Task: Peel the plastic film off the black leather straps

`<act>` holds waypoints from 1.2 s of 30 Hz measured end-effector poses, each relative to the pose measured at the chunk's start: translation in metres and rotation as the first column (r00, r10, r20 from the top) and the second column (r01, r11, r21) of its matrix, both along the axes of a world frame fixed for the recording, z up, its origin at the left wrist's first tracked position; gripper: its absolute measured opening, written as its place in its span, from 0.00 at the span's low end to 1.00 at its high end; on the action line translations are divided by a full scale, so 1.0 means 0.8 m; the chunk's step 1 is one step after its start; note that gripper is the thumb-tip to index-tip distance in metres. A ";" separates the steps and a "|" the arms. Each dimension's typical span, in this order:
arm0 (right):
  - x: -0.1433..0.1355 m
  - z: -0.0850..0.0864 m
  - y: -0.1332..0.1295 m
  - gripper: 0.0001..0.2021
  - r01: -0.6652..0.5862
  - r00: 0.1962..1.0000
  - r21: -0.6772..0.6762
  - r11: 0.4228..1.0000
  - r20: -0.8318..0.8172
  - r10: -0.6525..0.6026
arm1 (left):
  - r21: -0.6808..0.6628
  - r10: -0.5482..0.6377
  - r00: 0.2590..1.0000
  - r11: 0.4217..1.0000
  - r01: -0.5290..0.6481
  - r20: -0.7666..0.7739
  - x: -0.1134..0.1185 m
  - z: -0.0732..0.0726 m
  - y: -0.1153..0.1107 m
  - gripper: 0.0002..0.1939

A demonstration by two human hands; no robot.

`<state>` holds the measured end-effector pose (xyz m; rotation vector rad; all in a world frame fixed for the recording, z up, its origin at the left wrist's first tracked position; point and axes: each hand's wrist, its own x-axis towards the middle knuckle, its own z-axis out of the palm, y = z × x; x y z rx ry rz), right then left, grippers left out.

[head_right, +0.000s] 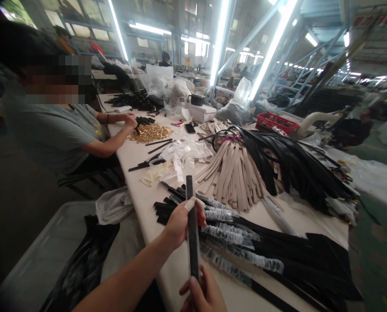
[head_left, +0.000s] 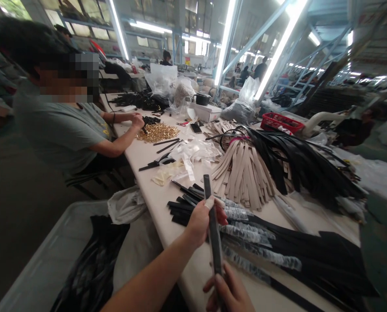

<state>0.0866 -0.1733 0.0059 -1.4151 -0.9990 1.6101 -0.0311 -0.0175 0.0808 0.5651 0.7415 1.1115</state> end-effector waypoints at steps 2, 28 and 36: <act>-0.007 0.025 0.028 0.29 0.006 0.999 0.069 0.998 -0.037 -0.004 | 0.051 -0.120 0.992 0.991 0.122 -0.038 0.006 0.009 -0.009 0.21; -0.011 0.054 0.058 0.22 0.047 0.981 0.263 0.964 0.172 -0.095 | 0.043 -0.059 0.992 0.997 0.064 -0.111 0.013 -0.016 -0.052 0.22; 0.038 0.091 0.104 0.21 -0.114 0.913 0.383 0.917 0.405 -0.055 | 0.209 0.072 0.936 0.978 0.002 -0.346 0.014 -0.047 -0.095 0.17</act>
